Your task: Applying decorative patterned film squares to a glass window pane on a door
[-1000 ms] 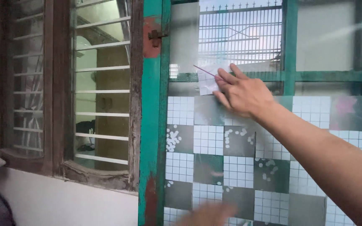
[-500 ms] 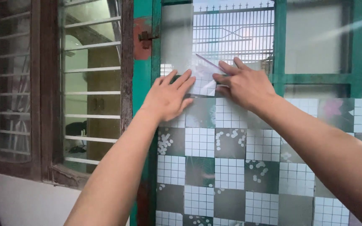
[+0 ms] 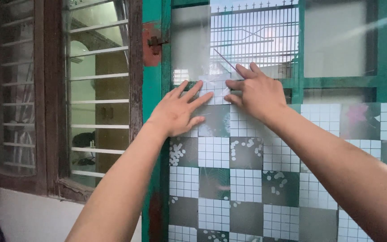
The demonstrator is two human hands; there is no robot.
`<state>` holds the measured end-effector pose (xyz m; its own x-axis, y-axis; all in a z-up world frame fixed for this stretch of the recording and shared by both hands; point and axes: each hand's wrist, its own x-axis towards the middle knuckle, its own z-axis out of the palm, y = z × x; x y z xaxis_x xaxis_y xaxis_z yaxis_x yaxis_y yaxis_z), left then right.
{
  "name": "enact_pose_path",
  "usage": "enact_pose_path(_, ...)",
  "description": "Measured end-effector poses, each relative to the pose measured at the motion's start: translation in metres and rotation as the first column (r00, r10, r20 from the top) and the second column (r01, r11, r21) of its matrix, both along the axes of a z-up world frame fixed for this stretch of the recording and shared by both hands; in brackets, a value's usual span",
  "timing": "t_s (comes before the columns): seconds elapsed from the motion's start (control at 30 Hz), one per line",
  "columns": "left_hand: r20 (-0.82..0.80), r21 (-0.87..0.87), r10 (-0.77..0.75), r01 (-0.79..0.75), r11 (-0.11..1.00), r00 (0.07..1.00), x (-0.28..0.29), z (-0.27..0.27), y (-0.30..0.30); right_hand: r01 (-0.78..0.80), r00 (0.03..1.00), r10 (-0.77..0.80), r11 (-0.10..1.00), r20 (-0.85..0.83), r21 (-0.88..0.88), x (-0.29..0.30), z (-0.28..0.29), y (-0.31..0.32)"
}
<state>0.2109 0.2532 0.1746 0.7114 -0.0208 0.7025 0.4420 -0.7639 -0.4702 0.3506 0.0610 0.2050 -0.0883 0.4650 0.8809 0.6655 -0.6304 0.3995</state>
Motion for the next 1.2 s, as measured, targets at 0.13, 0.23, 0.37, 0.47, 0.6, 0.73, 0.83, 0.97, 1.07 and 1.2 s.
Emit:
enact_pose_path(0.13, -0.020, -0.021, 0.031, -0.031, 0.999, 0.999, -0.003, -0.001, -0.007, -0.045, 0.992, 0.048, 0.999, -0.113, 0.025, -0.010, -0.002, 0.000)
enact_pose_path(0.23, -0.014, -0.017, 0.054, -0.054, 0.998, 0.998, 0.004, 0.001, -0.001, -0.046, 0.993, 0.045, 0.999, -0.111, -0.005, -0.008, -0.001, -0.002)
enact_pose_path(0.37, -0.013, -0.031, 0.053, -0.054, 0.998, 0.999, 0.003, 0.001, -0.003, -0.013, 0.993, 0.013, 1.000, -0.118, 0.003, -0.017, -0.001, -0.005)
enact_pose_path(0.47, -0.004, -0.032, 0.052, -0.052, 0.998, 0.999, 0.003, 0.003, -0.005, -0.010, 0.992, 0.008, 1.000, -0.125, -0.019, -0.016, 0.001, -0.007)
enact_pose_path(0.6, 0.157, -0.110, -0.143, 0.161, 0.981, 0.977, 0.018, 0.004, 0.004, -0.106, 0.985, 0.104, 0.994, -0.136, -0.013, -0.007, 0.005, -0.005)
enact_pose_path(0.73, 0.681, -0.326, -0.480, 0.816, 0.477, 0.553, 0.033, 0.033, -0.019, -0.479, 0.873, 0.472, 0.877, -0.125, -0.031, 0.001, 0.005, 0.008)
enact_pose_path(0.83, 0.800, -0.328, -0.556, 0.941, -0.088, 0.227, 0.040, 0.044, -0.049, -0.639, 0.739, 0.618, 0.769, -0.267, 0.010, -0.025, -0.011, 0.010)
enact_pose_path(0.97, 0.848, -0.367, -0.498, 0.881, -0.299, 0.184, 0.025, 0.049, -0.049, -0.684, 0.683, 0.619, 0.728, -0.387, -0.043, -0.034, -0.011, -0.006)
enact_pose_path(1.07, 0.927, -0.271, -0.311, 0.947, -0.174, 0.208, 0.021, 0.055, -0.026, -0.640, 0.712, 0.576, 0.767, -0.401, -0.035, -0.019, 0.005, -0.021)
enact_pose_path(1.2, 0.696, -0.399, -0.285, 0.685, 0.609, 0.659, 0.025, 0.033, -0.032, -0.179, 0.983, 0.172, 0.977, -0.070, -0.118, 0.020, 0.023, -0.029)
